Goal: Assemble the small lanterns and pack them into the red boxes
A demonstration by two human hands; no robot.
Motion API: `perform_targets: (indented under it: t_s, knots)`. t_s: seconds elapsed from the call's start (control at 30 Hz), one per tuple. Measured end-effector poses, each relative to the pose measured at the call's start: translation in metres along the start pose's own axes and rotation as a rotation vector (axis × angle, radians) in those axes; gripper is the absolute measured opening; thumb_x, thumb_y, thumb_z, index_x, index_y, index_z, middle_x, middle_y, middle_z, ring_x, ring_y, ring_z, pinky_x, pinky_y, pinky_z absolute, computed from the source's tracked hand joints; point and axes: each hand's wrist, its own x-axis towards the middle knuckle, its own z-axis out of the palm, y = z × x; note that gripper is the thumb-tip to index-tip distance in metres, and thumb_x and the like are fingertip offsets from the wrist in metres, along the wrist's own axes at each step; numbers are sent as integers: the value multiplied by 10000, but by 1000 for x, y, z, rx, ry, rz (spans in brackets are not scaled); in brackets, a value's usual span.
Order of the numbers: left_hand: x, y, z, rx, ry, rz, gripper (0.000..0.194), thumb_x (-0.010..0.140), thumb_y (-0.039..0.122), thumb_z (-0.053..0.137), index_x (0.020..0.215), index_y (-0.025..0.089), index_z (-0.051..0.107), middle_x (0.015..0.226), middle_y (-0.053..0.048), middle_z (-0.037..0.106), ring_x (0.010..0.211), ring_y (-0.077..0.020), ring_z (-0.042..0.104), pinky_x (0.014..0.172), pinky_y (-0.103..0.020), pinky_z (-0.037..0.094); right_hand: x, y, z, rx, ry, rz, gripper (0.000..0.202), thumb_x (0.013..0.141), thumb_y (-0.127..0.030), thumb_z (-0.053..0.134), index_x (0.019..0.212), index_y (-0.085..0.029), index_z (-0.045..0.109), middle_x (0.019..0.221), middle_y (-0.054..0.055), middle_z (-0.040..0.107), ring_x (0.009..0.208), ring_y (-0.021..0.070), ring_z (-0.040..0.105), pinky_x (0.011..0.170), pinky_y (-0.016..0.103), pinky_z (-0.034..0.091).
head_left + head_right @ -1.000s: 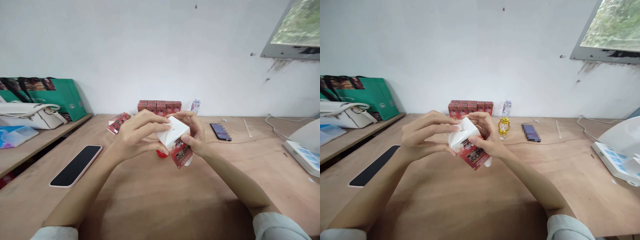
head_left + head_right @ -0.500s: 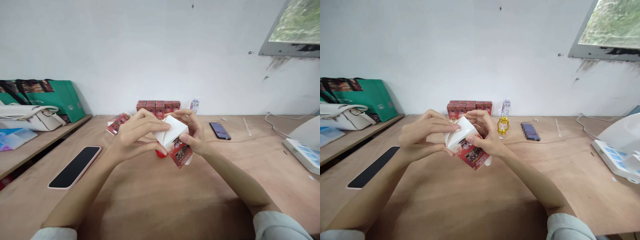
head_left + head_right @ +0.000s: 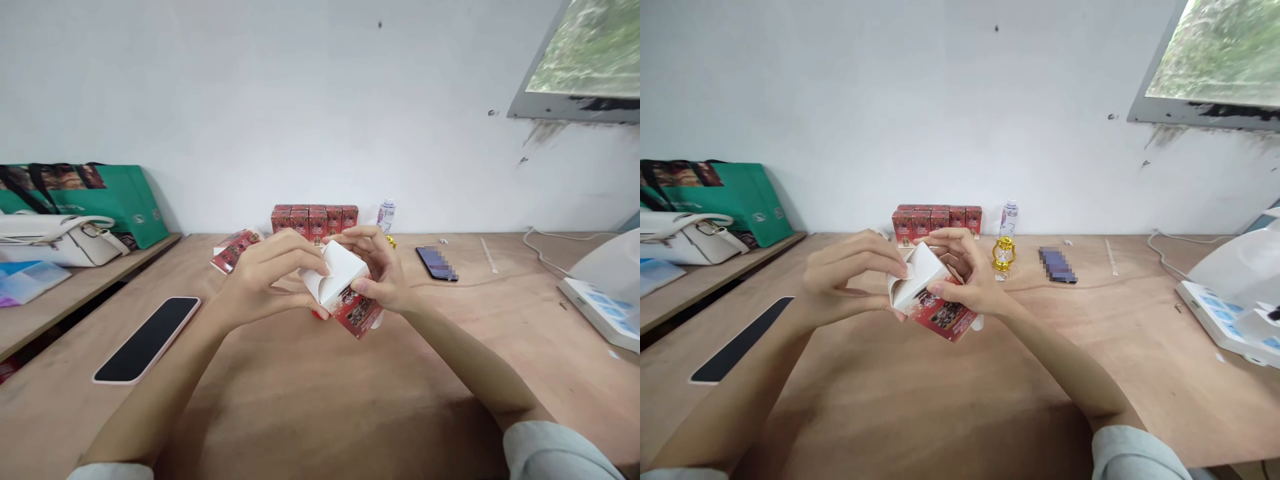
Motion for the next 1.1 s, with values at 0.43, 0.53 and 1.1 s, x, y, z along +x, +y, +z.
perform_targets:
  t_s: [0.43, 0.53, 1.1]
  knots:
    - [3, 3, -4, -3, -74, -44, 351, 703, 505, 755, 832, 198, 645, 769, -45, 693, 733, -160, 637, 673, -291, 512, 1, 1, 0, 15, -28, 10, 576, 734, -448, 754, 1175, -264, 433, 1215, 96, 651, 1141, 220, 618, 902, 386, 533]
    - [3, 2, -5, -22, -107, -71, 348, 704, 513, 750, 830, 202, 658, 768, -44, 697, 731, -161, 639, 674, -293, 515, 1, 4, 1, 30, -20, 15, 578, 730, -454, 755, 1174, -265, 436, 1197, 92, 657, 1142, 225, 619, 919, 396, 526]
    - [-5, -14, 7, -52, -163, -202, 538, 846, 475, 636, 1345, 298, 539, 1451, -115, 480, 1328, -277, 468, 1070, -475, 419, 4, 5, 8, -132, 336, -41, 529, 731, -557, 709, 1101, -291, 440, 1196, 64, 607, 1060, 217, 618, 873, 381, 534]
